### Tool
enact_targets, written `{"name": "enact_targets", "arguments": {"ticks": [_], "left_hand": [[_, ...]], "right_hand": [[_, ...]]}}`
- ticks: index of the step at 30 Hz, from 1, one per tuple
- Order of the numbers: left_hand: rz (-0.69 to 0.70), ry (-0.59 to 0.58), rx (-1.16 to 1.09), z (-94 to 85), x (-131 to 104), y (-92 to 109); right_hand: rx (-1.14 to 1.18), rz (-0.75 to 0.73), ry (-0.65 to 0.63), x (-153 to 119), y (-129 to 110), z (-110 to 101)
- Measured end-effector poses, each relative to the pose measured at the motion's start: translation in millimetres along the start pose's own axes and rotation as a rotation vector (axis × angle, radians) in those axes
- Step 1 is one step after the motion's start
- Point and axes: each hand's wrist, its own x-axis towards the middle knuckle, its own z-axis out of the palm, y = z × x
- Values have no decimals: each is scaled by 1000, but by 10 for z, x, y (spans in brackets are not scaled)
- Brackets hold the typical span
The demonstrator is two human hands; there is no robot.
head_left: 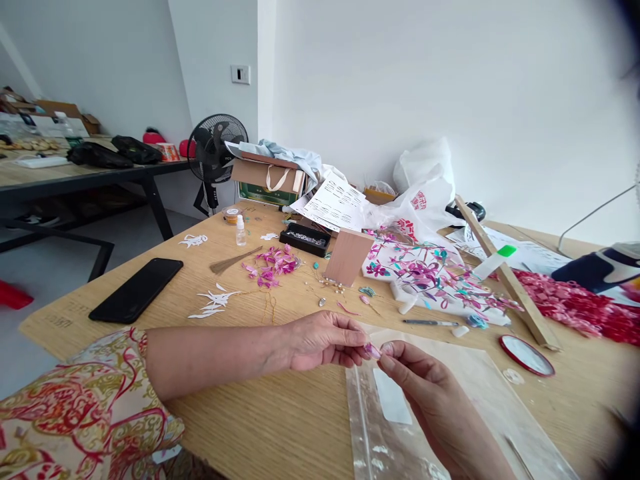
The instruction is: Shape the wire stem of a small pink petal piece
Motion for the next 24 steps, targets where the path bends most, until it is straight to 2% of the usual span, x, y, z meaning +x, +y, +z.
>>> {"name": "enact_targets", "arguments": {"ticks": [9,24], "left_hand": [[-43,-19,48,-35,-13,8],[-41,33,56,-33,25,-22]], "right_hand": [[-22,14,12,10,19,-23],[-50,13,7,9,-9,12]]}}
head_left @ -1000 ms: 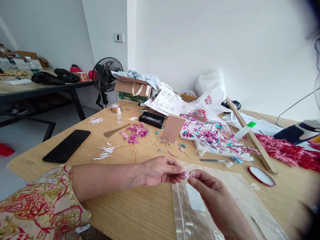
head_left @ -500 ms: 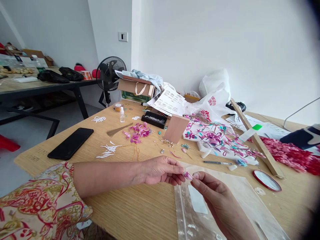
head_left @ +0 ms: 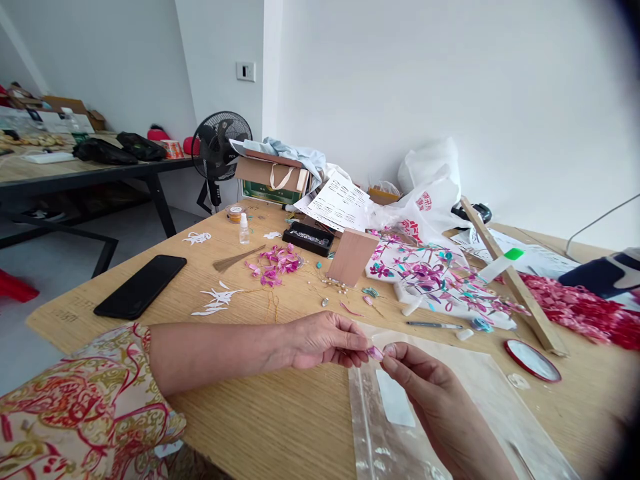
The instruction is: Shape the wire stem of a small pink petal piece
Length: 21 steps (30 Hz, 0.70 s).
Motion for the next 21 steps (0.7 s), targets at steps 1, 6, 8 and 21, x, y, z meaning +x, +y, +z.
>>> {"name": "enact_targets", "arguments": {"ticks": [1,6,8,21], "left_hand": [[11,-4,16,2,-6,5],[168,34,215,25,-57,65],[196,41,239,32,-74,86],[23,-10,5,54,-18,16]], "right_hand": [[-6,-4,11,2,-1,1],[-29,-10,41,-5,8,-30],[-24,-6,38,-10,13,-44],[-67,-35,62,-23,-40,6]]}}
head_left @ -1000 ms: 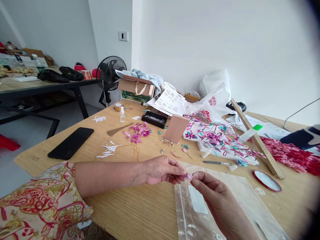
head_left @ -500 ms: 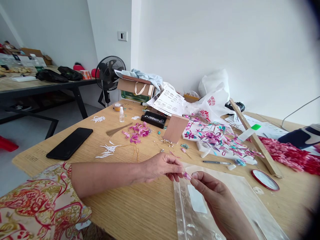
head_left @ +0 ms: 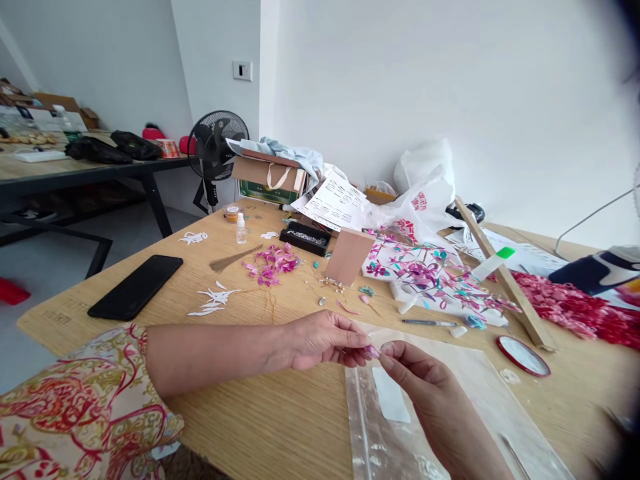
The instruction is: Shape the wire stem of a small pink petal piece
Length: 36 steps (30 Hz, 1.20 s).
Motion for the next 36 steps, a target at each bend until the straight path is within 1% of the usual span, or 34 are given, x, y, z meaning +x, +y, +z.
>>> {"name": "enact_targets", "arguments": {"ticks": [7,13,16,19,25,32,36], "left_hand": [[-30,-5,-12,-33,24,-11],[-23,-1,-14,-39,16,5],[-12,-15,-18,-51,8,17],[-8,-29,-24,-77,2,24],[-7,-17,-28,-114,-9,27],[-5,-56,-22,-117,-10,2],[5,-71,-13,-113,-15,-8]], "right_hand": [[7,4,8,-6,16,7],[58,16,-4,4,3,14],[104,16,11,5,11,5],[96,11,28,-4,24,-10],[93,100,-51,-24,37,-36],[220,142,-73,-24,45,-22],[241,145,-82,-24,51,-1]]}}
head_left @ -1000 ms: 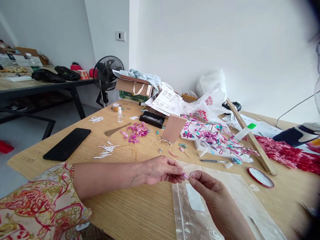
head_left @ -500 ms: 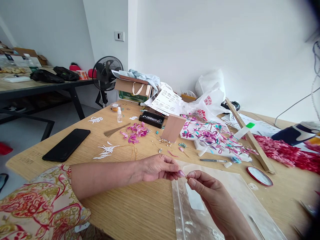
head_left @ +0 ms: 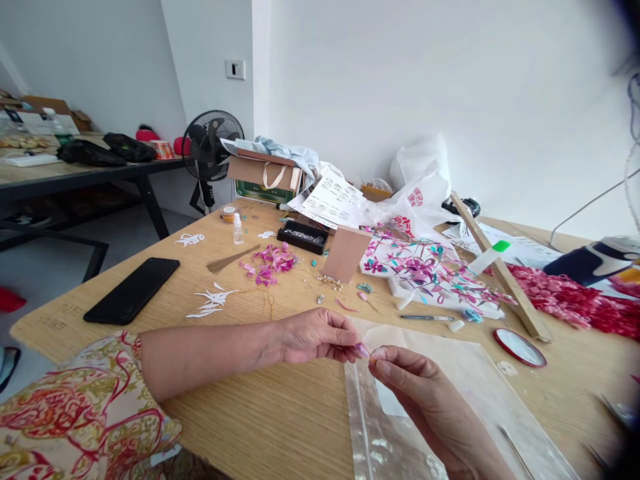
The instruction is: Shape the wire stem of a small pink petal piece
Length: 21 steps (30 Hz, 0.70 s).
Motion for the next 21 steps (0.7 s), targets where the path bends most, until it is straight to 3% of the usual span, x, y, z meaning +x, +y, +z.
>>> {"name": "enact_targets", "arguments": {"ticks": [16,21], "left_hand": [[30,12,6,30,-5,-19],[36,1,14,10,-11,5]], "right_hand": [[-65,-15,-27,-16,32,26],[-19,9,16,-24,66,-27]]}}
